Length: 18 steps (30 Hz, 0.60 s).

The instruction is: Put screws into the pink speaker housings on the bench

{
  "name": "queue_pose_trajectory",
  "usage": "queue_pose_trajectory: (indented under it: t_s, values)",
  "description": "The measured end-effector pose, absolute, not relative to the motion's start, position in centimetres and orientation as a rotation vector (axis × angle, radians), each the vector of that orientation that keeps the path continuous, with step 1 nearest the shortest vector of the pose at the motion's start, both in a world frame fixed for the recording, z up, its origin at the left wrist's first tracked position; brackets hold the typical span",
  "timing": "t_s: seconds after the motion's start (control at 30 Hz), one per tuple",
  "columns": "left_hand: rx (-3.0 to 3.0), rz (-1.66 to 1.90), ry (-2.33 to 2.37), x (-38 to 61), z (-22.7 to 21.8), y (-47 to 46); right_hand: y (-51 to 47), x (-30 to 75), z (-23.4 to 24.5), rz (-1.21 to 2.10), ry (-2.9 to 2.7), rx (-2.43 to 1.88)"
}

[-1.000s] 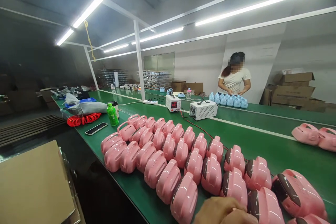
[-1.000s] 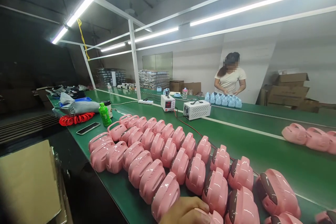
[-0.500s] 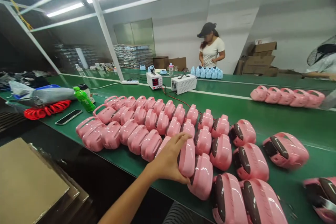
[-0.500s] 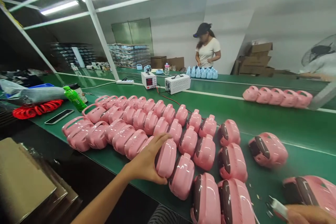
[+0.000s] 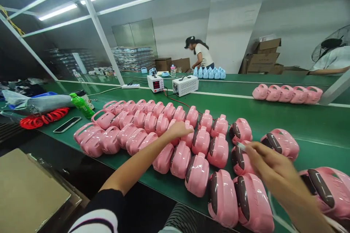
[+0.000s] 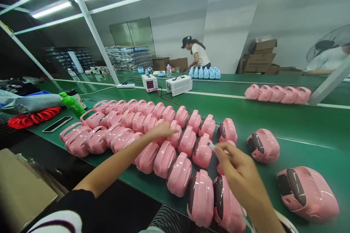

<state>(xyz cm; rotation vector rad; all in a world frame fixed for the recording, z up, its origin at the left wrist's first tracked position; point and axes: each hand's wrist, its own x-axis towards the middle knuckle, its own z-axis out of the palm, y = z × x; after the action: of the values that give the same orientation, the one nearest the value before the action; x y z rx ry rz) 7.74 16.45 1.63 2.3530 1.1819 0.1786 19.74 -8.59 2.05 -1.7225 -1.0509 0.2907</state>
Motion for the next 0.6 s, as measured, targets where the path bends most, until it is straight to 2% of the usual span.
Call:
queue_pose_trajectory:
  t_s: [0.13,0.3,0.43,0.6]
  values:
    - [2.329,0.467,1.212,9.1,1.4,16.0,-2.8,19.7,2.0,0.318,-1.199,-1.715]
    - [2.143,0.953,1.028,6.7,3.8,14.3,0.9,18.2,1.8,0.269,-1.247,-1.692]
    - [2.007,1.126,0.858,5.7,5.5,11.9,0.9,16.4,3.1,0.27,-1.296,-1.631]
    - [1.922,1.209,0.782,5.9,5.6,9.8,-0.5,16.3,3.6,0.283,-1.294,-1.658]
